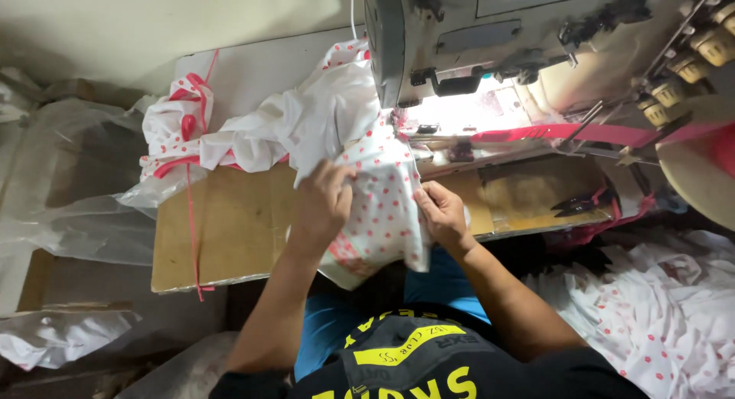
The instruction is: Picking up, inspecting, and stacking patterned fabric pieces at a sewing workstation
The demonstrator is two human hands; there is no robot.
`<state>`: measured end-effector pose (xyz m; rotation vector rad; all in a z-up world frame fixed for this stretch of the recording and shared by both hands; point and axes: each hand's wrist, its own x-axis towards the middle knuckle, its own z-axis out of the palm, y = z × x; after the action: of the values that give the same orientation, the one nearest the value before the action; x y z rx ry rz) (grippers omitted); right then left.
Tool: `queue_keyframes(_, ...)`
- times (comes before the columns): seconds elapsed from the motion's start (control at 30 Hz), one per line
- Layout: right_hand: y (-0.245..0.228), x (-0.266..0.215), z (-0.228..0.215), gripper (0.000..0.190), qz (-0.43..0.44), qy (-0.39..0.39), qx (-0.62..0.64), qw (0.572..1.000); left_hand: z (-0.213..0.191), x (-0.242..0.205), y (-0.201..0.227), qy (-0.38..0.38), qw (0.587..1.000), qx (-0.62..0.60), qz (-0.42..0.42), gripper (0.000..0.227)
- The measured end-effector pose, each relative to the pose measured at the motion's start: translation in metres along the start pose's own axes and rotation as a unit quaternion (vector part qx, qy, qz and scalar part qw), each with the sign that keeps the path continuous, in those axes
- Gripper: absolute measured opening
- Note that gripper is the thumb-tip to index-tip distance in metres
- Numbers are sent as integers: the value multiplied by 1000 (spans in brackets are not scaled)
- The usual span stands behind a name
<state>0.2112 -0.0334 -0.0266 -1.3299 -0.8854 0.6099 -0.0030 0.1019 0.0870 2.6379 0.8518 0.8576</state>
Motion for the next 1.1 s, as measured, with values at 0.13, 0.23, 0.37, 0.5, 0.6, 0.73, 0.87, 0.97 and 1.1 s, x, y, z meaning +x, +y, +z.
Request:
queue_keyframes(0.13,-6,-5,4,17,-6,32,0,999,1,61,8,114,986,125,8,15)
queue_keyframes(0.23,-13,-2,8,19,-15,39,-12,999,26,108,-11,171,964,205,-3,21)
queue_keyframes(0.37,-30,7,17,15,-30,33,8,999,44,138,-28,14,975,203,-92,35)
queue_keyframes(0.5,-24,3,10,14,-81,19,-27,996,15,93,51,66,976,201,-45,31)
queue_keyframes(0.6,-26,-5,16,20,-55,28,25,998,13,62,76,-146,975,130,-102,41)
queue_keyframes(0.73,-29,5,25,48,-129,62,8,990,33,67,53,-37,981,172,-78,44)
queue_keyframes(0.87,-94,17,37,32,-152,63,-95,982,27,104,34,-89,982,120,-119,43)
queue_keyframes(0.97,-93,27,34,34,-164,73,-153,972,51,123,-6,-22,988,141,-53,29)
queue_keyframes(1.1,-96,27,35,38,-150,59,-202,966,129,179,-101,-69,983,130,-107,24)
